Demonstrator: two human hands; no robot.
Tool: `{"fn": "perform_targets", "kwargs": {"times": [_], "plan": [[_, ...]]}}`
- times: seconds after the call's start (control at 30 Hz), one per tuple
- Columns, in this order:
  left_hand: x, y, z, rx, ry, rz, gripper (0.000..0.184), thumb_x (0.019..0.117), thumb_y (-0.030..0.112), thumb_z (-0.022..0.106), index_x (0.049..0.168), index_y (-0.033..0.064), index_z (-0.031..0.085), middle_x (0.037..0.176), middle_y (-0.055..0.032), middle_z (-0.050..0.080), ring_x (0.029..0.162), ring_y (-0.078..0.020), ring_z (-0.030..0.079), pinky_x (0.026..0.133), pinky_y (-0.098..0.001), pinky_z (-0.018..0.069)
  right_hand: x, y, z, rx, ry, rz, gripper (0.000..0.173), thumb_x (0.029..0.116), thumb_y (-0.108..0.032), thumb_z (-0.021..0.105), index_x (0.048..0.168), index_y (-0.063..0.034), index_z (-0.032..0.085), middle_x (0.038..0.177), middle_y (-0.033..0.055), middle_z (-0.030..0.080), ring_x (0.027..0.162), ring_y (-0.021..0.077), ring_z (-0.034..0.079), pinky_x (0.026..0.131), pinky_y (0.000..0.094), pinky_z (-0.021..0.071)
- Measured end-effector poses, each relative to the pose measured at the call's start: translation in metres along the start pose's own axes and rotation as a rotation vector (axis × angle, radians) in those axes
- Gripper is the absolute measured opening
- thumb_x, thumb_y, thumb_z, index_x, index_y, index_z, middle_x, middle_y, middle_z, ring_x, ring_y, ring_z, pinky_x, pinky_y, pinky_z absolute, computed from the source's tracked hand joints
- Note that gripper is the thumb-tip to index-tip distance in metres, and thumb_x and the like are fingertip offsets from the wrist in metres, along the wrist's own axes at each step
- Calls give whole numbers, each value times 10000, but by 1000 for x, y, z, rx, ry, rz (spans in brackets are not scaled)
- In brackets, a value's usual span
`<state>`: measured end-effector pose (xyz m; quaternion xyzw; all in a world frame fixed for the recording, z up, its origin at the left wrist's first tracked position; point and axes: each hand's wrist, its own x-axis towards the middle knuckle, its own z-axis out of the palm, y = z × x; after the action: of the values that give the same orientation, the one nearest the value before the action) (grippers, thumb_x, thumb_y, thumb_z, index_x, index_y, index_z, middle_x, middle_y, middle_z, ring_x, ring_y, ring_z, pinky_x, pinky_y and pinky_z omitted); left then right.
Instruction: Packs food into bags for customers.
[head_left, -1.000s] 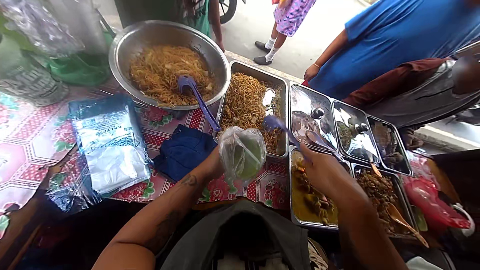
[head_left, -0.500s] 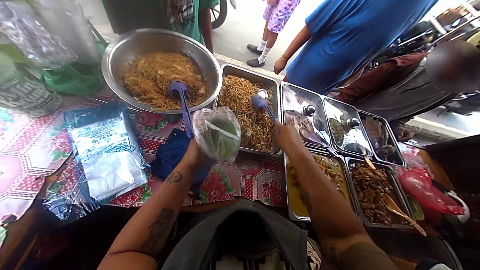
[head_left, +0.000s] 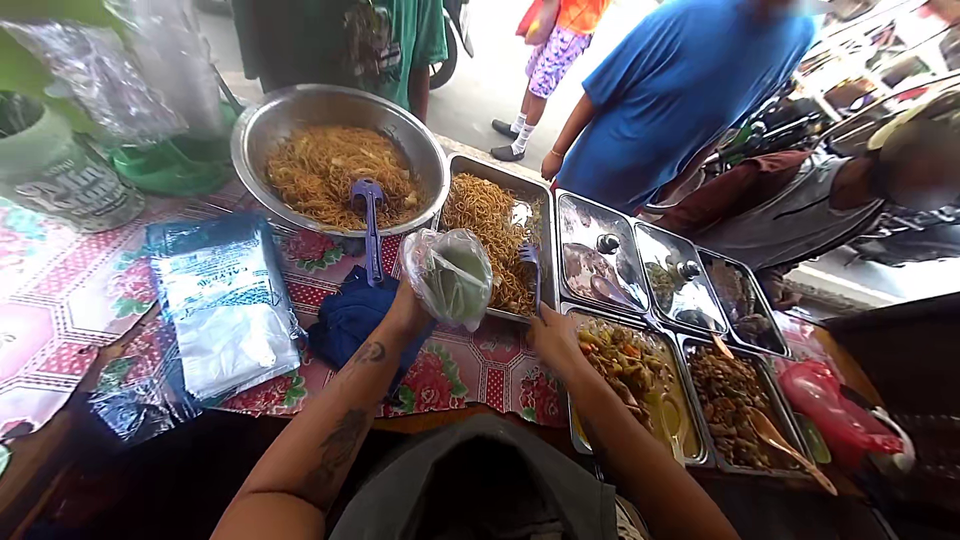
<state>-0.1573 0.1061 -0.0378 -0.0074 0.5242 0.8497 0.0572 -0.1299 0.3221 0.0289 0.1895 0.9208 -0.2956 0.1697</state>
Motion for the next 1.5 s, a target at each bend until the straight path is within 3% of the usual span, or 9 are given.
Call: {"fn": "perform_targets", "kwargs": {"times": [0.1, 0.3, 0.53, 0.77, 0.93, 1.03, 1.23, 1.4, 1.5], "plan": [[6, 5, 6, 80, 20, 59, 382, 1096, 139, 332, 1468, 77, 388, 1245, -56, 561, 1107, -70, 573, 950, -291, 504, 3, -24, 11, 627, -71, 40, 301, 1136, -154, 336, 1338, 11, 486, 711, 18, 500, 456, 62, 427, 428, 206, 396], [21, 14, 26, 23, 146, 19, 444, 1126, 213, 234, 1518, 31, 338, 1361, -154, 536, 1185, -169, 563, 997, -359, 497, 31, -9, -13, 1391, -304, 94, 244, 1122, -179, 330, 984, -60, 493, 617, -38, 474, 386, -30, 380, 362, 97, 351], [46, 21, 41, 71, 141, 49, 515, 1135, 348, 204, 1559, 78, 316, 1433, -169, 525, 1250, -225, 564, 1021, -429, 501, 46, 43, -34, 1616, -542, -27, 388, 1122, -234, 255, 940, -72, 557, 629, -44, 540, 403, -34, 452, 386, 83, 405], [95, -16, 54, 279, 139, 136, 550, 1129, 334, 274, 1613, 78, 225, 1617, -168, 346, 1474, -245, 368, 1209, -462, 323, 10, 32, -68, 1482, -408, -139, 334, 1132, -213, 258, 1034, -63, 540, 639, -47, 517, 402, -45, 416, 383, 79, 381], [103, -9, 79, 255, 106, 146, 533, 1122, 289, 323, 1588, 40, 252, 1569, -203, 391, 1421, -260, 425, 1168, -464, 373, -18, 14, -85, 1144, -261, -234, 303, 1129, -157, 269, 1248, -48, 525, 669, -35, 516, 403, -24, 383, 358, 111, 348], [109, -2, 93, 198, 81, -3, 549, 1128, 360, 290, 1621, 145, 178, 1532, -197, 436, 1320, -297, 529, 1027, -527, 499, -29, 7, -75, 770, -102, -313, 389, 1107, -82, 360, 1473, 6, 459, 677, -16, 554, 419, 10, 410, 377, 161, 375], [129, -17, 96, 146, 63, 31, 532, 1122, 314, 280, 1616, 137, 190, 1557, -179, 395, 1348, -263, 481, 1064, -503, 458, -35, 5, -76, -13, 213, -487, 466, 1065, -116, 504, 1506, 30, 465, 1122, 216, 704, 858, 207, 652, 832, 367, 534], [121, -1, 81, 255, 111, 7, 557, 1135, 300, 221, 1638, 84, 116, 1665, -177, 233, 1501, -248, 313, 1211, -460, 299, 16, -18, -107, -138, 155, -308, 456, 1078, -117, 491, 1517, 5, 463, 1184, 254, 674, 1006, 326, 668, 938, 487, 512], [135, -5, 70, 197, 130, 27, 554, 1132, 333, 219, 1637, 116, 142, 1643, -155, 288, 1460, -229, 377, 1169, -452, 374, 73, -19, -80, -231, 99, -263, 469, 1067, -131, 497, 1525, -31, 473, 1258, 279, 653, 1165, 417, 634, 1016, 589, 474]]}}
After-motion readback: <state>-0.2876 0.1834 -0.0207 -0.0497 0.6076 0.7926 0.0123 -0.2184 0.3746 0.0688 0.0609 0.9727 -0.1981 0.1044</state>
